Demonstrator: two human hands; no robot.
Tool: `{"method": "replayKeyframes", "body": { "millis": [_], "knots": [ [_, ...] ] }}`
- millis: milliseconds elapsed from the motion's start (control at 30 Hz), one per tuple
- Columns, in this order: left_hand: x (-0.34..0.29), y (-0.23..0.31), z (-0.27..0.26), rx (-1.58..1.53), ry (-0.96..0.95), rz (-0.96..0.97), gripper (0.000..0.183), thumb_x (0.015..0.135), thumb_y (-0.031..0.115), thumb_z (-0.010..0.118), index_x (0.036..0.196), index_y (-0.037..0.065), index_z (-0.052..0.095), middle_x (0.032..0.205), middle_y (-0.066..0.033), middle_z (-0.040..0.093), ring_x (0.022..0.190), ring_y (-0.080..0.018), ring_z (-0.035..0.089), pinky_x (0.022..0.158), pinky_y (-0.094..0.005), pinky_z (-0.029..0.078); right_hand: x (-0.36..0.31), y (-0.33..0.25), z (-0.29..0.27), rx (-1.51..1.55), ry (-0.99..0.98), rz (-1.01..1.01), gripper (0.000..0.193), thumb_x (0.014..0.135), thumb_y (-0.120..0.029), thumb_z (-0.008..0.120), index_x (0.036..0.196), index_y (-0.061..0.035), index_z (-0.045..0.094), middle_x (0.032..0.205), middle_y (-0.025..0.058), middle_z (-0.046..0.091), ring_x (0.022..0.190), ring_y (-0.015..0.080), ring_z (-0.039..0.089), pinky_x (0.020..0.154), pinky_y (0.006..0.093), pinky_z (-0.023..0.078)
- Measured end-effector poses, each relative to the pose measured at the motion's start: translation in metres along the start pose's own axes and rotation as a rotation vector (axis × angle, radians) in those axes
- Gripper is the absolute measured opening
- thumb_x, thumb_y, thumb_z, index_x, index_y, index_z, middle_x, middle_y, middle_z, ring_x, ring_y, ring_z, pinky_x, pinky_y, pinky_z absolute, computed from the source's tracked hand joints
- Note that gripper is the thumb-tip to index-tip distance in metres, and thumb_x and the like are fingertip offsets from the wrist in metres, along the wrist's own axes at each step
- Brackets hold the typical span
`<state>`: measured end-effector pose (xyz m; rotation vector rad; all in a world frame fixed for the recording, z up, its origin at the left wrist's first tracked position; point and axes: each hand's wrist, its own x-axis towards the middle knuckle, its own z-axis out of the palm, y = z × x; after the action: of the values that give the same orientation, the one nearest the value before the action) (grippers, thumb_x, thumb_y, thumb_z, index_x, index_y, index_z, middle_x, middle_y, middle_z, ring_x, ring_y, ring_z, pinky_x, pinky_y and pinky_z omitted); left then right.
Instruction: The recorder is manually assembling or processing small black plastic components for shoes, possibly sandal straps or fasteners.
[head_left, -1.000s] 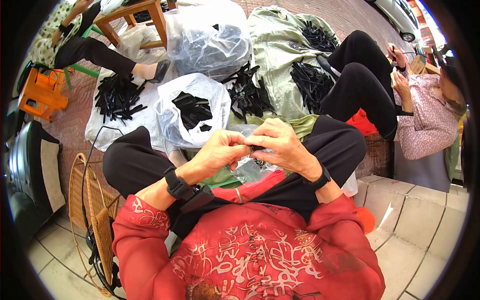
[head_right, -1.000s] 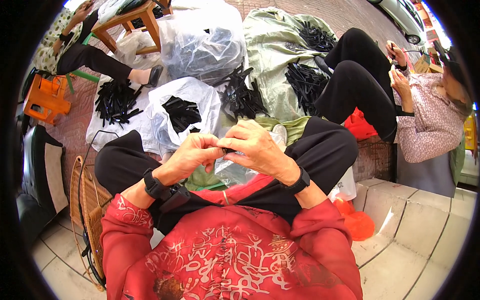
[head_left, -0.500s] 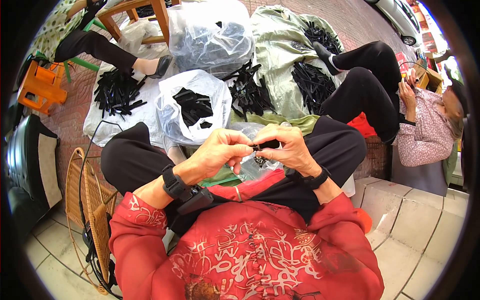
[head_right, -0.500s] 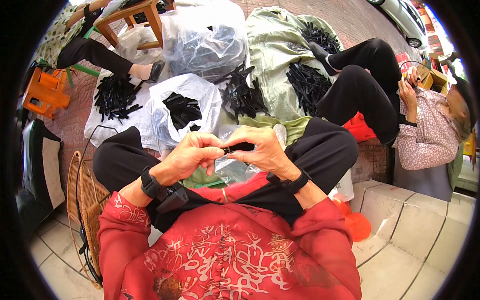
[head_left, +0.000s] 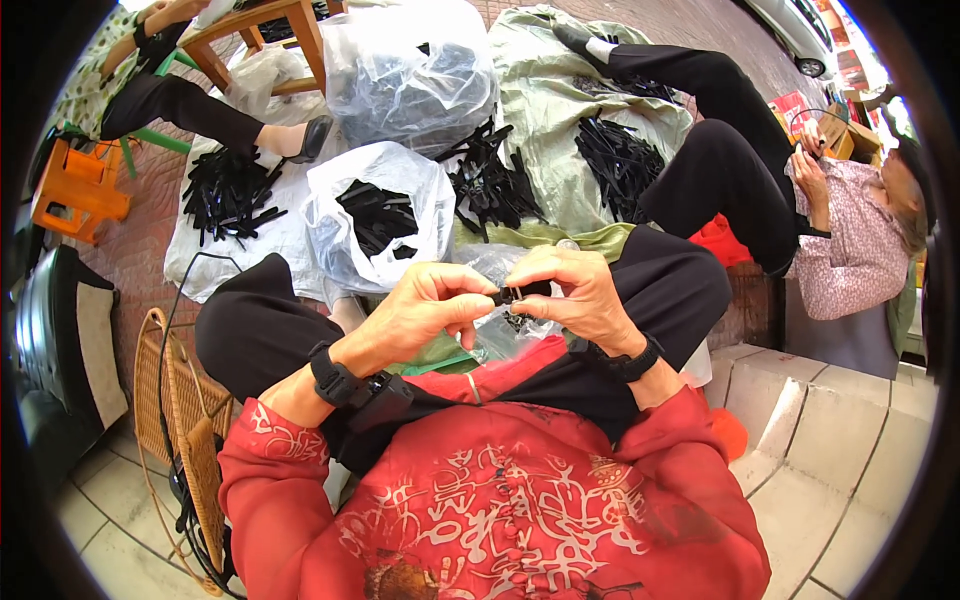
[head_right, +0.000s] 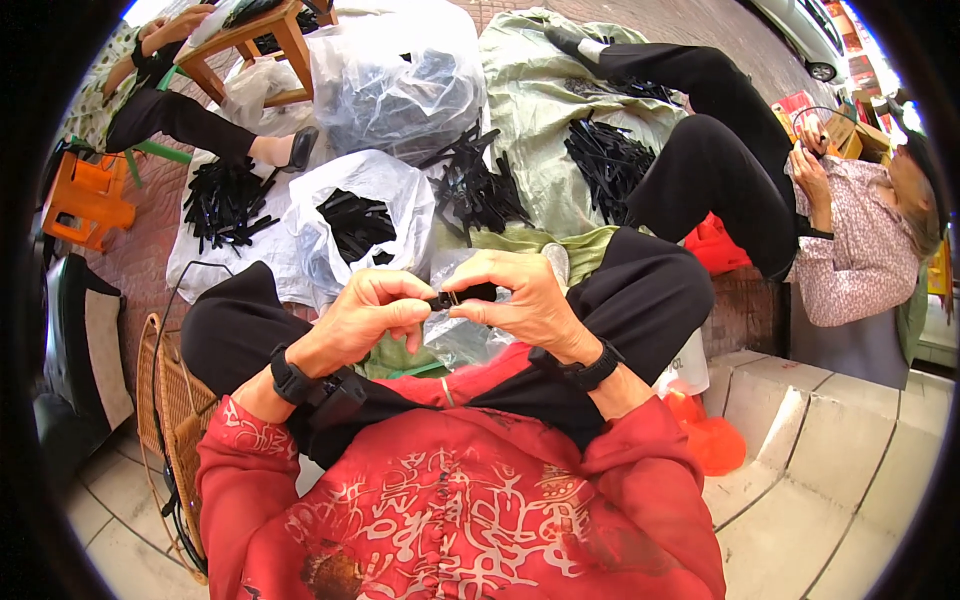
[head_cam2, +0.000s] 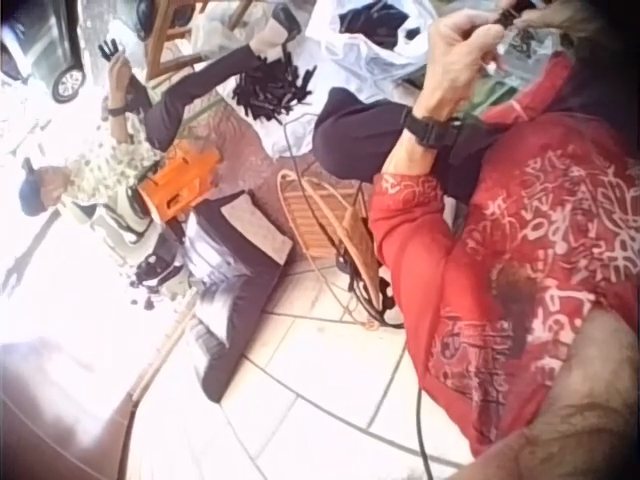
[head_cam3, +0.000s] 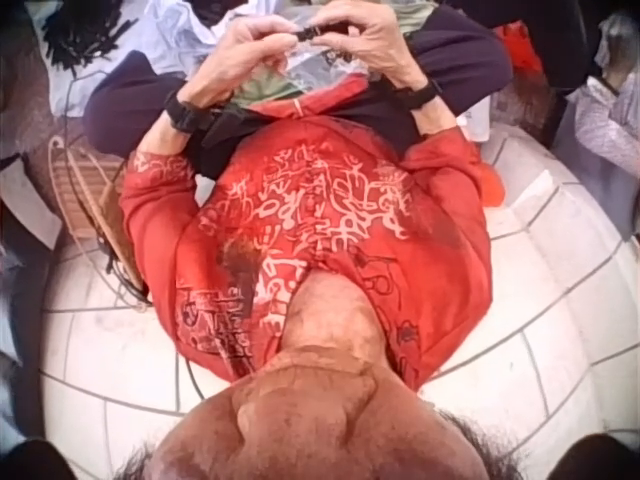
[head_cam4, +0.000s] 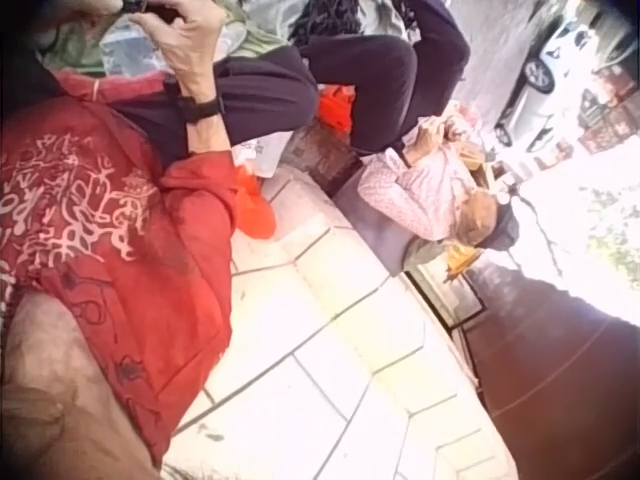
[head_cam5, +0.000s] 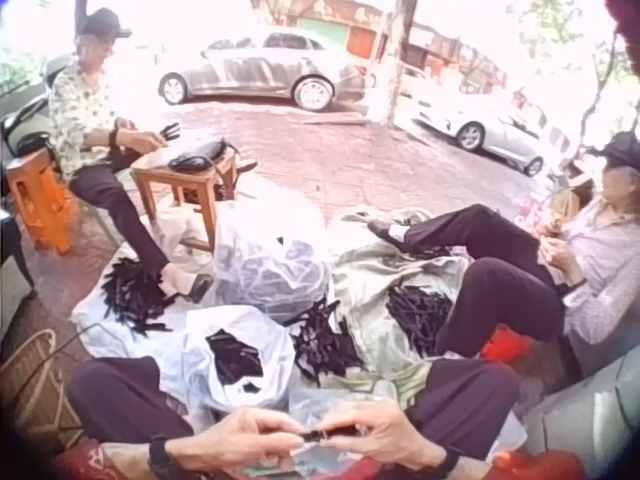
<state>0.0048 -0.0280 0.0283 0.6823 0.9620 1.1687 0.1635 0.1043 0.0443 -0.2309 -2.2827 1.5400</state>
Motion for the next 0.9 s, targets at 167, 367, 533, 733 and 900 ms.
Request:
{"method": "replayKeyframes", "body": {
  "millis": [167, 367, 533, 733, 900],
  "knots": [
    [0.003, -0.008, -0.004, -0.074, 0.000, -0.031, 0.018, 0.084, 0.015, 0.051, 0.092, 0.000, 0.058, 0.068, -0.0006, 0.055, 0.056, -0.0069, 0.053, 0.051, -0.0200, 0.044, 0.000, 0.002, -0.003, -0.084, 0.016, -0.023, 0.023, 0.062, -0.002, 0.069, 0.084, -0.0028, 0.062, 0.077, 0.0066, 0.060, 0.068, 0.0158, 0.058, 0.059, 0.0245, 0.045],
    [0.006, -0.016, -0.007, -0.160, 0.018, -0.114, 0.018, 0.084, 0.014, 0.049, 0.093, 0.000, 0.058, 0.070, -0.0012, 0.055, 0.059, -0.0072, 0.052, 0.053, -0.0226, 0.047, 0.000, -0.003, 0.001, -0.222, -0.018, -0.013, 0.023, 0.063, -0.002, 0.068, 0.084, -0.0045, 0.062, 0.075, 0.0070, 0.057, 0.067, 0.0178, 0.057, 0.057, 0.0254, 0.044],
    [0.008, -0.019, -0.004, -0.154, 0.033, -0.166, 0.018, 0.083, 0.015, 0.052, 0.090, 0.000, 0.058, 0.071, -0.0017, 0.056, 0.059, -0.0064, 0.051, 0.052, -0.0217, 0.046, 0.000, -0.007, 0.001, -0.261, -0.104, 0.029, 0.021, 0.064, -0.002, 0.064, 0.085, -0.0036, 0.060, 0.073, 0.0086, 0.054, 0.068, 0.0218, 0.055, 0.059, 0.0283, 0.044],
    [0.010, -0.019, 0.001, -0.029, 0.059, -0.159, 0.014, 0.079, 0.013, 0.056, 0.081, 0.001, 0.061, 0.067, -0.0018, 0.057, 0.055, -0.0058, 0.051, 0.048, -0.0192, 0.043, -0.002, -0.008, 0.002, -0.325, -0.162, 0.038, 0.021, 0.063, -0.002, 0.063, 0.083, -0.0028, 0.060, 0.074, 0.0090, 0.054, 0.070, 0.0237, 0.055, 0.062, 0.0303, 0.044],
    [0.010, -0.021, 0.003, 0.042, 0.107, -0.168, 0.013, 0.078, 0.013, 0.059, 0.076, 0.001, 0.062, 0.063, -0.0020, 0.058, 0.053, -0.0067, 0.051, 0.049, -0.0195, 0.043, -0.003, -0.008, 0.006, -0.352, -0.169, 0.022, 0.020, 0.062, -0.002, 0.063, 0.082, -0.0024, 0.059, 0.074, 0.0092, 0.054, 0.070, 0.0245, 0.055, 0.062, 0.0310, 0.044]
  ]
}}
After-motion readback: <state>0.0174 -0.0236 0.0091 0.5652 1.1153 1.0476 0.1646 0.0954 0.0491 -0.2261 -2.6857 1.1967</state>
